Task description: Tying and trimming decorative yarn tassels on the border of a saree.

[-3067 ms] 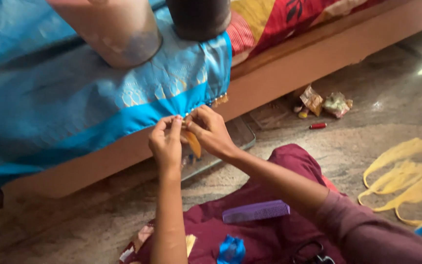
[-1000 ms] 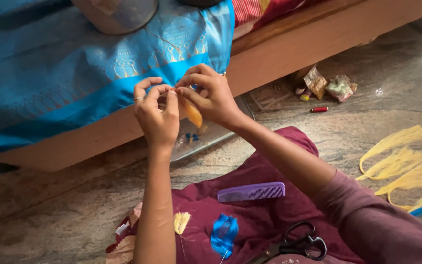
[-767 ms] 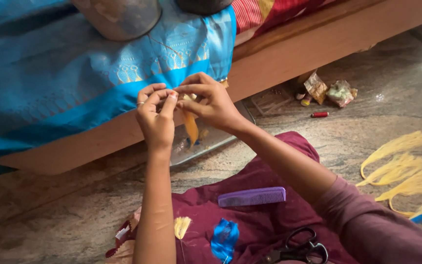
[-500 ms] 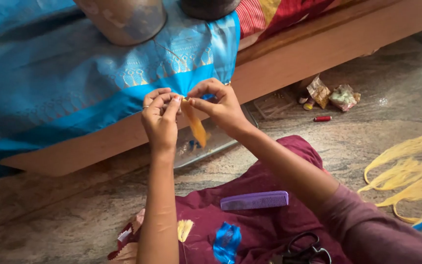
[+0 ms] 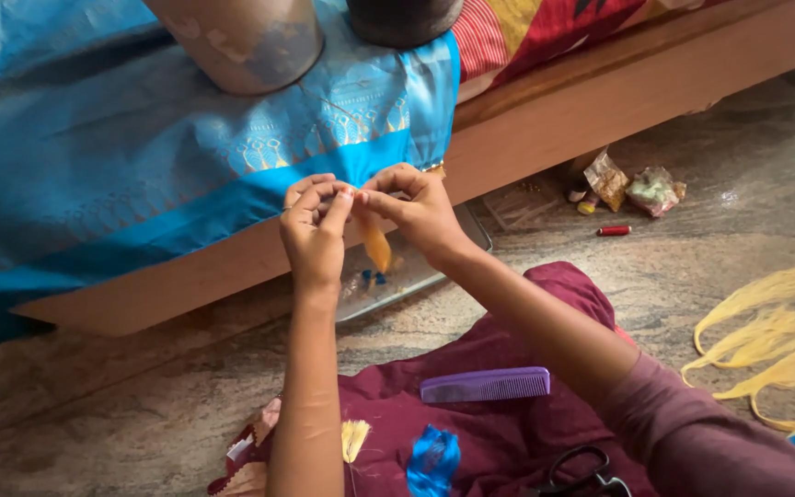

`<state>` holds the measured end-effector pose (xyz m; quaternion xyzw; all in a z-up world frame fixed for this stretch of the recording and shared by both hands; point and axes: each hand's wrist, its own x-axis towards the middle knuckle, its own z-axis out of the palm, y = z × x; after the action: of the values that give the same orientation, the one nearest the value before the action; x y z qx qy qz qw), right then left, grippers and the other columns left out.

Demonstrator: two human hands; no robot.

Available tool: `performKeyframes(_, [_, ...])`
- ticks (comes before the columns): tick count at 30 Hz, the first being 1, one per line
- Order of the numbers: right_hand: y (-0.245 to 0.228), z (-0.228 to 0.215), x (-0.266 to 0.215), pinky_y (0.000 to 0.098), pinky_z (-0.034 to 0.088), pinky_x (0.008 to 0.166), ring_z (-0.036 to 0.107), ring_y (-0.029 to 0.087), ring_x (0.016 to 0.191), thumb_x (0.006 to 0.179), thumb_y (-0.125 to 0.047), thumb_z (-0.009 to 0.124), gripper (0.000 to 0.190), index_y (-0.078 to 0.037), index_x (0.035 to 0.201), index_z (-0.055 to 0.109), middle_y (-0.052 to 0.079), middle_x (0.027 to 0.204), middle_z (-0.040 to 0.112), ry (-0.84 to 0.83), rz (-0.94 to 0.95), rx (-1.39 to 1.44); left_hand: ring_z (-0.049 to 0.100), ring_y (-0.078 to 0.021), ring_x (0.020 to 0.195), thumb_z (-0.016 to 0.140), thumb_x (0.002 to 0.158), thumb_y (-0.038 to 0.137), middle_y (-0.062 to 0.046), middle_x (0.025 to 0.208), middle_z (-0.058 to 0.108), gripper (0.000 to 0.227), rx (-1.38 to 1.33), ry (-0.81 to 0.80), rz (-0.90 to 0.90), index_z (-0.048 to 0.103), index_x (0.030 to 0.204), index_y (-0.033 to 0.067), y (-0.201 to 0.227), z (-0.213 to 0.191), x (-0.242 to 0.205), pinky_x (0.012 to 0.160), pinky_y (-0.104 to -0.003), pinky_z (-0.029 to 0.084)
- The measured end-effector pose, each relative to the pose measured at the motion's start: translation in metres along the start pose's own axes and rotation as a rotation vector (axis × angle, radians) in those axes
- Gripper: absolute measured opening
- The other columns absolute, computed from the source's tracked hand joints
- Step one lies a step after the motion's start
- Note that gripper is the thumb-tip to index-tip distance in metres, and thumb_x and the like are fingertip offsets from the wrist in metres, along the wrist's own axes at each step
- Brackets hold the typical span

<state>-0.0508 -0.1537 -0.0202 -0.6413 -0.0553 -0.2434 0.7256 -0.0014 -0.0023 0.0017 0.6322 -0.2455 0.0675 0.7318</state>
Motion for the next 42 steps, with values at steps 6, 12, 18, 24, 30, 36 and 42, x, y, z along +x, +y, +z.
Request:
performKeyframes(6, [0.008, 0.0, 0.005, 0.0249, 0.047, 0.081, 0.06, 0.009, 0.089, 0.1, -0.015, 0.072, 0.01, -0.006, 0.102, 0.068, 0.001, 0.098, 0.068, -0.004, 0.083, 0.235, 0.065, -0.0091, 0.083, 0.075, 0.092, 0.008, -0.007, 0.105, 0.067, 0.012, 0.285, 0.052, 0.219, 0.068, 0.087, -0.0006, -0.013, -0.015, 0.012, 0.073, -0.024, 0.055])
performKeyframes(12, [0.005, 0.01, 0.016, 0.0258, 0.047, 0.081, 0.06, 0.011, 0.092, 0.102, -0.013, 0.064, 0.006, -0.009, 0.099, 0.061, 0.004, 0.106, 0.069, -0.06, 0.179, 0.644, 0.065, -0.0102, 0.07, 0.068, 0.094, 0.008, -0.006, 0.098, 0.065, 0.011, 0.355, 0.12, 0.107, 0.064, 0.088, 0.0006, 0.002, -0.003, 0.002, 0.063, -0.025, 0.054])
performKeyframes(18, [0.017, 0.006, 0.023, 0.0292, 0.048, 0.08, 0.061, 0.016, 0.089, 0.105, -0.014, 0.059, 0.005, -0.009, 0.103, 0.059, 0.008, 0.105, 0.067, -0.125, 0.225, 0.832, 0.052, -0.0044, 0.068, 0.055, 0.108, 0.02, 0.0, 0.11, 0.06, 0.027, -0.095, -0.054, 0.163, 0.066, 0.091, 0.0018, -0.003, -0.011, 0.004, 0.059, -0.023, 0.046])
performKeyframes(24, [0.006, 0.01, 0.028, 0.0313, 0.049, 0.085, 0.062, 0.016, 0.091, 0.103, -0.014, 0.058, 0.006, -0.008, 0.104, 0.058, 0.004, 0.098, 0.064, -0.123, 0.33, 0.95, 0.051, -0.0029, 0.049, 0.049, 0.11, 0.036, 0.002, 0.099, 0.078, 0.045, -0.223, -0.51, 0.009, 0.069, 0.082, 0.0077, 0.014, -0.015, 0.023, 0.045, -0.02, 0.039])
performKeyframes(30, [0.008, 0.016, 0.03, 0.0314, 0.049, 0.082, 0.061, 0.017, 0.081, 0.108, -0.016, 0.058, 0.011, -0.007, 0.101, 0.057, 0.006, 0.085, 0.062, -0.265, 0.261, 0.798, 0.047, -0.0032, 0.049, 0.055, 0.11, 0.034, 0.004, 0.064, 0.058, 0.045, 0.028, -0.452, -0.075, 0.065, 0.076, 0.006, -0.013, -0.023, 0.034, 0.045, -0.022, 0.036])
performKeyframes(36, [0.016, 0.015, 0.029, 0.0258, 0.045, 0.077, 0.06, 0.013, 0.079, 0.102, -0.008, 0.055, 0.005, -0.006, 0.098, 0.058, 0.005, 0.085, 0.064, -0.112, 0.317, 0.538, 0.043, -0.0049, 0.054, 0.056, 0.109, 0.028, 0.002, 0.058, 0.049, 0.045, 0.277, -0.407, 0.101, 0.057, 0.069, 0.0048, 0.003, -0.018, 0.034, 0.05, -0.027, 0.034])
performKeyframes(42, [0.029, 0.014, 0.028, 0.0242, 0.044, 0.072, 0.056, 0.01, 0.075, 0.101, -0.004, 0.056, 0.006, -0.007, 0.095, 0.058, 0.001, 0.085, 0.061, -0.06, 0.319, 0.516, 0.044, -0.0049, 0.054, 0.056, 0.109, 0.029, 0.001, 0.058, 0.051, 0.046, 0.327, -0.339, 0.04, 0.06, 0.069, 0.0048, -0.024, -0.018, 0.025, 0.049, -0.026, 0.032])
